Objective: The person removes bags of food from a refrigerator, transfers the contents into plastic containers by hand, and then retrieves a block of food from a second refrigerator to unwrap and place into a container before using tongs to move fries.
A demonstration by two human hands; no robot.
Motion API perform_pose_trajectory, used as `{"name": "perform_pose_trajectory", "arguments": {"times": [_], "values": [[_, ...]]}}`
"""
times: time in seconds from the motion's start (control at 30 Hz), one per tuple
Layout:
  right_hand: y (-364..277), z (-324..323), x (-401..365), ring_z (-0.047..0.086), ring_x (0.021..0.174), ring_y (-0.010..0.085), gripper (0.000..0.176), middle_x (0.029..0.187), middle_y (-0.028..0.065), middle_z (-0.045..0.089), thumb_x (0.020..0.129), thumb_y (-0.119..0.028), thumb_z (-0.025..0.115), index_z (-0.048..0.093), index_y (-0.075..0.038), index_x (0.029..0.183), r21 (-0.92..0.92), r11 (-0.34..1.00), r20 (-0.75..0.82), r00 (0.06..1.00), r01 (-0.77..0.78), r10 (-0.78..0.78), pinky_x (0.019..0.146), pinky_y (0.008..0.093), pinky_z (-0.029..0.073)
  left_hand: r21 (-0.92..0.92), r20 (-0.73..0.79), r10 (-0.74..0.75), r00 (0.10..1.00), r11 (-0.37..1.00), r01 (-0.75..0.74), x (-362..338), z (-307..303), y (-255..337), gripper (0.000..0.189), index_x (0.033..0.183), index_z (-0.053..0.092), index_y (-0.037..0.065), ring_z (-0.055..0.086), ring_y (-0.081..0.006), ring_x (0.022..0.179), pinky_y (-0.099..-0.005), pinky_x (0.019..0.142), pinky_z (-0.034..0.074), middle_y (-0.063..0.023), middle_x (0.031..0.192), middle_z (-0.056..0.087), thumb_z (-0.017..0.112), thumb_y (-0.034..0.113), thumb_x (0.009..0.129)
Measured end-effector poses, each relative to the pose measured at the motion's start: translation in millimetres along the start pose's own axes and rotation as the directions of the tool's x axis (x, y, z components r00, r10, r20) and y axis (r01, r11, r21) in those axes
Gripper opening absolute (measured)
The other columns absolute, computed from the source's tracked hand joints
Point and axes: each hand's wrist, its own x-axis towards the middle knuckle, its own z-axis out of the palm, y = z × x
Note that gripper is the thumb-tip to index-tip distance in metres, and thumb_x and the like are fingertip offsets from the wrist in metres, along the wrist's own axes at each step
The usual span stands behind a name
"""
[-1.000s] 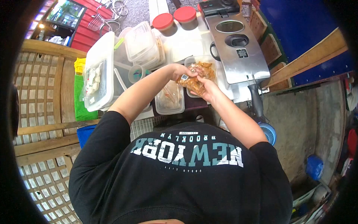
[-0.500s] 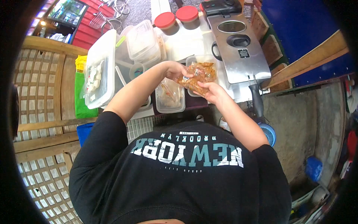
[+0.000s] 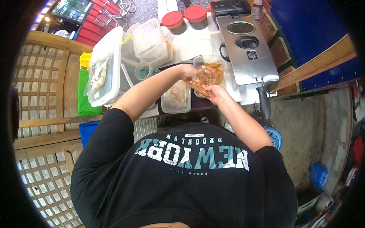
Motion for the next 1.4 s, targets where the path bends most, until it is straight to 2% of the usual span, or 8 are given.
{"name": "perform_pose_trajectory", "arguments": {"times": [0.2,0.3,0.4,0.5,0.77,1.07,1.27,1.4], "values": [[2,-2,6,0.057,0.101,0.0297,0.037,0.114,0.0177,0.054,0.087,-0.006,0.054,0.044,0.005,0.120,-0.075,0.997,-0.002,1.000,0.029,-0.029,0.084,0.0417,0.052,0.151,-0.122,0.063,0.990,0.988,-0.044,-38,13,18,0.020,0.094,0.061,-0.003,0.059,-0.0229,0.068,-0.0371,0.061,0.048,-0.0103,0.081,0.061,0.065,0.002,0.075],[-2,0,5,0.057,0.101,0.0288,0.037,0.113,0.0172,0.055,0.087,-0.007,0.054,0.045,0.004,0.121,-0.104,0.994,-0.023,0.999,0.045,-0.048,0.083,0.0413,0.052,0.232,-0.077,0.088,0.993,0.970,-0.068,11,-2,-8,0.025,0.099,0.061,-0.002,0.060,-0.0229,0.074,-0.0364,0.066,0.049,-0.0100,0.086,0.062,0.066,0.002,0.075],[-7,-4,4,0.058,0.100,0.0285,0.037,0.114,0.0168,0.055,0.087,-0.009,0.055,0.045,0.003,0.121,-0.157,0.984,0.022,0.996,0.085,-0.082,0.083,0.0417,0.052,-0.342,0.128,0.237,0.963,0.922,-0.181,-21,-5,-11,0.032,0.104,0.059,0.000,0.060,-0.0220,0.081,-0.0337,0.072,0.048,-0.0090,0.090,0.063,0.067,0.000,0.073],[-11,-3,-1,0.059,0.100,0.0283,0.037,0.114,0.0158,0.056,0.087,-0.010,0.056,0.046,0.002,0.120,-0.187,0.977,0.063,0.994,0.098,-0.088,0.083,0.0418,0.051,-0.421,0.154,0.233,0.960,0.895,-0.150,-19,-4,-17,0.039,0.108,0.058,0.001,0.059,-0.0205,0.085,-0.0314,0.074,0.047,-0.0079,0.092,0.062,0.069,-0.002,0.071],[-3,-5,-2,0.059,0.098,0.0264,0.035,0.112,0.0147,0.056,0.093,-0.017,0.049,0.044,0.002,0.122,0.027,0.985,-0.044,0.984,0.172,-0.171,0.085,0.0404,0.050,-0.229,0.030,0.171,0.985,0.960,-0.159,-21,6,-18,0.035,0.101,0.061,0.000,0.060,-0.0183,0.077,-0.0290,0.068,0.047,-0.0060,0.085,0.063,0.071,-0.001,0.068],[5,-4,6,0.059,0.096,0.0277,0.034,0.112,0.0155,0.056,0.091,-0.006,0.048,0.043,0.002,0.124,-0.223,0.910,-0.160,0.907,0.350,-0.389,0.081,0.0400,0.052,-0.088,-0.111,0.176,0.978,0.978,-0.187,-20,17,-8,0.030,0.099,0.063,0.003,0.060,-0.0168,0.068,-0.0287,0.059,0.048,-0.0047,0.081,0.063,0.071,-0.001,0.070],[2,-3,1,0.060,0.094,0.0266,0.034,0.110,0.0144,0.057,0.088,-0.004,0.053,0.047,0.001,0.121,-0.127,0.942,-0.160,0.931,0.309,-0.327,0.079,0.0377,0.052,-0.231,-0.052,0.182,0.982,0.954,-0.189,-15,13,-10,0.034,0.106,0.060,0.007,0.061,-0.0172,0.079,-0.0302,0.067,0.049,-0.0045,0.089,0.063,0.068,0.000,0.074],[-11,9,-24,0.061,0.094,0.0248,0.036,0.107,0.0146,0.059,0.083,-0.007,0.061,0.050,0.004,0.116,-0.135,0.979,0.074,0.987,0.155,-0.146,0.079,0.0357,0.052,-0.437,0.153,0.236,0.960,0.887,-0.149,-18,4,-17,0.037,0.116,0.052,0.006,0.058,-0.0191,0.096,-0.0327,0.081,0.047,-0.0057,0.102,0.061,0.061,0.002,0.080]]}}
